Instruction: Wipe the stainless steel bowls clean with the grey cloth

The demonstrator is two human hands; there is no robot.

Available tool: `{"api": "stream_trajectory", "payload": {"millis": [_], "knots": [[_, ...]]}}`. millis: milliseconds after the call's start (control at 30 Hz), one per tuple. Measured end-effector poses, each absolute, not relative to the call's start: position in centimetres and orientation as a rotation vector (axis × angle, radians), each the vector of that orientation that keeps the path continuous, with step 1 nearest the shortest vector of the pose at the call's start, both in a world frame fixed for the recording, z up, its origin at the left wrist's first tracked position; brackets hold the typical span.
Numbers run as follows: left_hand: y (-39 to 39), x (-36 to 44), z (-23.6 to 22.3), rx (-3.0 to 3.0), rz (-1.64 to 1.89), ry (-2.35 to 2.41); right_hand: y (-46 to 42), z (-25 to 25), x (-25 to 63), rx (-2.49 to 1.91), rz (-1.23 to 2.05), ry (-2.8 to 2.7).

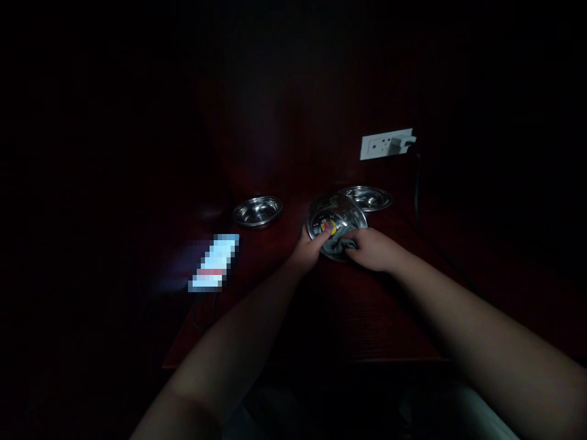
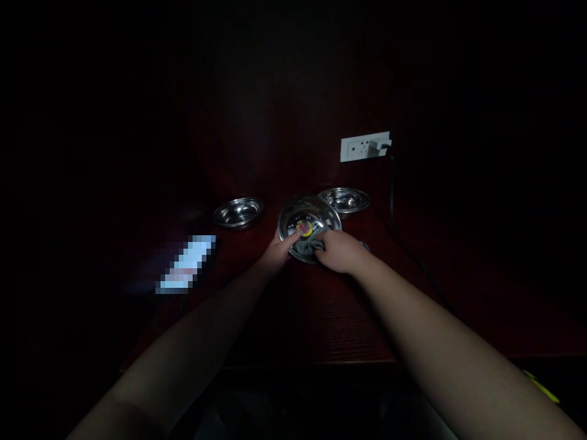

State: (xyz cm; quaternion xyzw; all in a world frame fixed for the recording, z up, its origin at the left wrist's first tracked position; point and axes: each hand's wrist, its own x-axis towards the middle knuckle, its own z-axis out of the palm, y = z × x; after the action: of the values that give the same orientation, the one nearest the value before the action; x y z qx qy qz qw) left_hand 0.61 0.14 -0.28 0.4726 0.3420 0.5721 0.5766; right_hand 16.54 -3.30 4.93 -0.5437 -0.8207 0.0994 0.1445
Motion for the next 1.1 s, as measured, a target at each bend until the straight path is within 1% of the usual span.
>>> {"api": "stream_trajectory", "payload": {"millis": [567,900,1100], "knots": [[0.08,0.86,0.01,1.067,1.36,0.746,-3.29,4.73,17.01,-1.286,0.548,-2.432],[0.46,0.74,-0.31,1.104,1.372,0.726,-3.36,4.57,16.91,-1.184,0.593,-2.432],[0.16,0.71,0.07,1.074,1.361,0.751,-3.36,4.64,16.75,-1.243,0.588,-2.415]]}}
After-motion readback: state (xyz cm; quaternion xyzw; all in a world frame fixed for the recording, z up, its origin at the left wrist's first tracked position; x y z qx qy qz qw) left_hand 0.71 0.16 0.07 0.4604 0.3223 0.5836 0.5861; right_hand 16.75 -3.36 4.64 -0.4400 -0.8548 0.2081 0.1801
